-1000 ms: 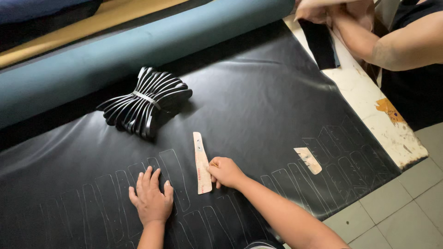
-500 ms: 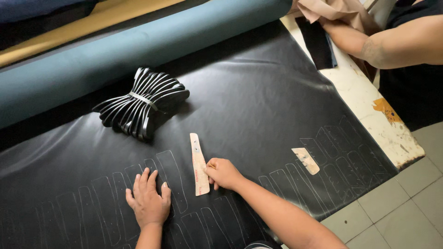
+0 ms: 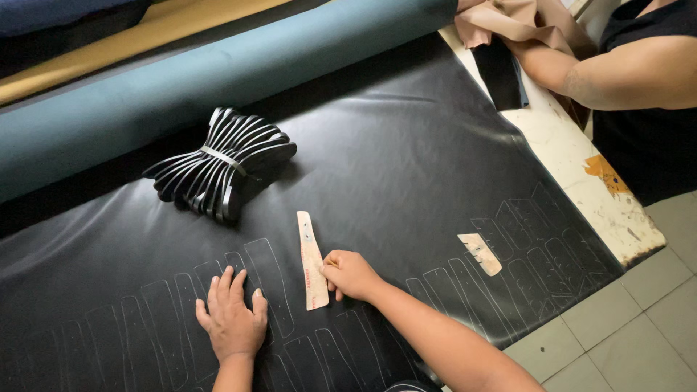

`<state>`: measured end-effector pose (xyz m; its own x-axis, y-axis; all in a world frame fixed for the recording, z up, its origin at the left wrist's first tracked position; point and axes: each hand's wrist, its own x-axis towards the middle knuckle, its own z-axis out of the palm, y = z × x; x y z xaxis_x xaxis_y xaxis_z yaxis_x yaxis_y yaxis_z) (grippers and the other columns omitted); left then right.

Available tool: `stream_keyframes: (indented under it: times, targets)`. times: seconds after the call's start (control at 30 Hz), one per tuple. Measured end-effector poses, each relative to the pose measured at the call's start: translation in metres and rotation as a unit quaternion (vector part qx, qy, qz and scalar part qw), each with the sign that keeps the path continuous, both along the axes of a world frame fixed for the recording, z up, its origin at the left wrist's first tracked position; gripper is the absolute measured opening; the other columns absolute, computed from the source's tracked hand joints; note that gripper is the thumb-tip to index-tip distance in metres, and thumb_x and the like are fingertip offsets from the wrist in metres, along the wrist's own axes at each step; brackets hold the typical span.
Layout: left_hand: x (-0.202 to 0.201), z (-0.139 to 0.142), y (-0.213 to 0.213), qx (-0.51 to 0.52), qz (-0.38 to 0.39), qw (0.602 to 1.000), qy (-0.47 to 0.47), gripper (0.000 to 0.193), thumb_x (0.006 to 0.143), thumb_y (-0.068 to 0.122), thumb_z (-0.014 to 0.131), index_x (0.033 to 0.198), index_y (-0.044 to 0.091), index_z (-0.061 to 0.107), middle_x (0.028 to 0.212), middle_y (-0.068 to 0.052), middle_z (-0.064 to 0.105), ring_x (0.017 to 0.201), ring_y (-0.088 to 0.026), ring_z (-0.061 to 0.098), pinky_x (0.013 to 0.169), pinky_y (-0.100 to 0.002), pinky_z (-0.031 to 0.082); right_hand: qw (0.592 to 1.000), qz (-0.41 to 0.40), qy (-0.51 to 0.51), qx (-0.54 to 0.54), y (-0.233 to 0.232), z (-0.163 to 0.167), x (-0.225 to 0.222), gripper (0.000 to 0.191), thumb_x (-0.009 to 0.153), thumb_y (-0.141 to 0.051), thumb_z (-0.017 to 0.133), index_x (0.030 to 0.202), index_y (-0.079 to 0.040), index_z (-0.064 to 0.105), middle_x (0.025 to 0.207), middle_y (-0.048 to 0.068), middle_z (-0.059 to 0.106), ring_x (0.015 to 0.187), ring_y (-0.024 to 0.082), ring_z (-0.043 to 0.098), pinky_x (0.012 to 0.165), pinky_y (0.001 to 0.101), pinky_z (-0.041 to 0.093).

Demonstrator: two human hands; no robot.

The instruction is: The person uses a wooden template and a pencil to mark repeated rectangular outlines on a large black sheet. They reposition the template multiple times and draw along its edges. A coworker is seen handling a separate piece of light-colored material nearby.

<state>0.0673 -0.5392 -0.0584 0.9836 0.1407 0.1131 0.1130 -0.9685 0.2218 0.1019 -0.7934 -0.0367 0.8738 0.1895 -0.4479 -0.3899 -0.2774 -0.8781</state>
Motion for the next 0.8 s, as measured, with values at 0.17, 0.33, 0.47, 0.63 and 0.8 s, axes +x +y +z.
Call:
stream_keyframes:
  times: [0.17,0.33,0.47,0.63,0.8]
  targets:
    - [-0.0002,0.0002,0.0001,0.001,-0.001,1.0,-0.002,0.057,0.09,0.042,0.054,0.143,0.022,0.054,0.16,0.002,0.041,0.153,-0.019,0.028,0.125,-0.053,0.011,1.0,-0.004,0.004,0.003,0.0005,0.0006,0.0006,0.023,0.096,-0.022,0.06,0.098,0.0,0.067,0.072,0.007,0.07,0.048,0.013,0.063,0.048,0.0286,0.051]
    - [0.0,-0.0007,0.0003,-0.001,-0.001,1.0,-0.003,0.057,0.089,0.041,0.055,0.143,0.022,0.055,0.159,0.002,0.041,0.152,-0.019,0.028,0.124,-0.054,0.011,1.0,0.002,0.002,-0.005,0.0,0.0018,0.0001,0.023,0.096,-0.023,0.061,0.097,0.0,0.066,0.072,0.006,0.07,0.048,0.012,0.063,0.049,0.028,0.05]
    - [-0.0003,-0.0015,0.0002,-0.003,0.002,1.0,-0.001,0.057,0.089,0.041,0.055,0.143,0.022,0.055,0.159,0.002,0.041,0.152,-0.019,0.028,0.125,-0.054,0.012,1.0,-0.003,0.008,-0.002,0.0001,0.0031,-0.0002,0.023,0.095,-0.023,0.061,0.097,-0.001,0.066,0.071,0.006,0.07,0.047,0.012,0.063,0.048,0.0283,0.05]
    - [-0.0006,-0.0018,0.0005,-0.005,-0.005,1.0,-0.016,0.057,0.089,0.041,0.056,0.143,0.021,0.055,0.16,0.002,0.042,0.153,-0.02,0.029,0.124,-0.055,0.012,1.0,-0.005,0.006,-0.001,-0.0002,0.0043,-0.0005,0.024,0.095,-0.024,0.062,0.097,0.0,0.067,0.072,0.006,0.07,0.048,0.012,0.063,0.049,0.0281,0.051]
    - [-0.0014,-0.0073,0.0009,-0.011,-0.012,1.0,-0.024,0.058,0.089,0.04,0.056,0.144,0.02,0.055,0.16,0.001,0.041,0.153,-0.021,0.029,0.124,-0.055,0.012,1.0,-0.009,0.004,-0.008,-0.0009,0.0032,-0.0015,0.024,0.094,-0.024,0.062,0.098,-0.001,0.067,0.072,0.006,0.07,0.048,0.013,0.065,0.048,0.0285,0.049]
